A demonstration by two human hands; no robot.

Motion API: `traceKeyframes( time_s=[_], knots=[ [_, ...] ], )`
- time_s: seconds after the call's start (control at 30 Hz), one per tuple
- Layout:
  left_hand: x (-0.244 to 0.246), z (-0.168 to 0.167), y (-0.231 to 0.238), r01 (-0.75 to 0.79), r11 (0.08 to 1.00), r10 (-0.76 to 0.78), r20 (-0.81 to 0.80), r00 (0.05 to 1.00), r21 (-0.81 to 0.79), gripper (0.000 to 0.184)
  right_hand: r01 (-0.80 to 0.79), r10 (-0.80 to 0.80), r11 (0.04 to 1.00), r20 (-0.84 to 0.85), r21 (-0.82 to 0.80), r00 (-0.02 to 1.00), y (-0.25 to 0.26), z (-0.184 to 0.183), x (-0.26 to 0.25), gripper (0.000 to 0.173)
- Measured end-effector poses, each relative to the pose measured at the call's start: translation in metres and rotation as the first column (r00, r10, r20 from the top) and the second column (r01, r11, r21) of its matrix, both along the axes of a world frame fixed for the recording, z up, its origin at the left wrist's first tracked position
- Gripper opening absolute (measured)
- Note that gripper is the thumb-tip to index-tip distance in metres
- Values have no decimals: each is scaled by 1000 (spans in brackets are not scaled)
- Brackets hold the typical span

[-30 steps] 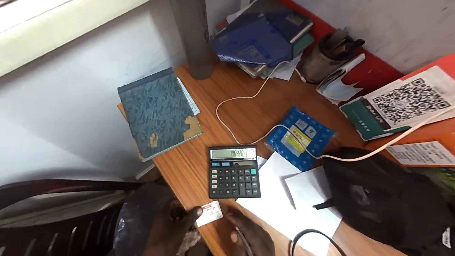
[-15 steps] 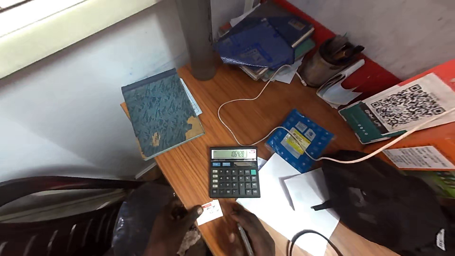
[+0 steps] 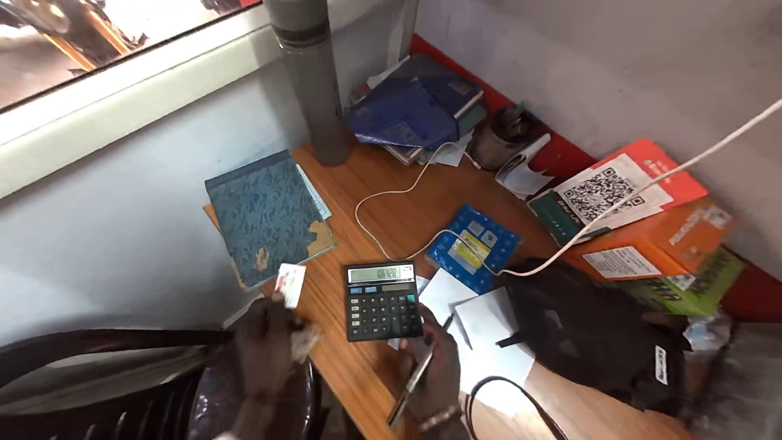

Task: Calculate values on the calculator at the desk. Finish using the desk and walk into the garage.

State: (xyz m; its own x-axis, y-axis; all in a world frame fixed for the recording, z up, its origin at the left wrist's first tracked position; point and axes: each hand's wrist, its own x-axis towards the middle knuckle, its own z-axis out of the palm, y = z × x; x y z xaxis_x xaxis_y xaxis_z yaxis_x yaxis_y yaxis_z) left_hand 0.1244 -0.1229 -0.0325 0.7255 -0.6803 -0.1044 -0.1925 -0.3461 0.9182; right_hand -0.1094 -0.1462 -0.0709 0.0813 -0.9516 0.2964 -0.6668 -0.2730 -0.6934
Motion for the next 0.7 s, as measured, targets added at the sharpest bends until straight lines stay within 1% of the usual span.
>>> traceKeyframes(
  time_s=[0.03,0.1,0.17,0.2,0.33,0.4,0.57,0.7],
  knots=[
    [-3,-13,-13,4,1000,-5,72,997,9,34,-18,19,999,-42,26,999,-5,-1,2,48],
    [-9,-31,-31,-9,993,-22,264,964,116,39,-26,36,996,-135,81,990,-12,2,7,56],
    [-15,-36,-36,-22,979,-69,429,901,203,43,-15,42,991,-197,133,979,-18,6,10,60],
    [-16,-36,-36,-23,971,-93,461,882,239,42,-8,38,990,-209,142,977,-19,6,11,61],
    [-20,-32,-38,-36,936,-166,530,832,351,43,-13,34,992,-168,127,985,-18,2,7,62],
    [-19,-33,-38,-26,926,-203,554,807,377,44,-25,37,995,-128,97,991,-16,-3,5,63],
    [-21,-40,-41,-44,958,-159,651,742,283,43,-28,38,995,-97,100,995,-14,-4,4,60],
    [-21,-36,-45,-24,951,-185,633,751,307,42,-25,34,997,-131,69,991,-15,-4,5,59]
  ],
)
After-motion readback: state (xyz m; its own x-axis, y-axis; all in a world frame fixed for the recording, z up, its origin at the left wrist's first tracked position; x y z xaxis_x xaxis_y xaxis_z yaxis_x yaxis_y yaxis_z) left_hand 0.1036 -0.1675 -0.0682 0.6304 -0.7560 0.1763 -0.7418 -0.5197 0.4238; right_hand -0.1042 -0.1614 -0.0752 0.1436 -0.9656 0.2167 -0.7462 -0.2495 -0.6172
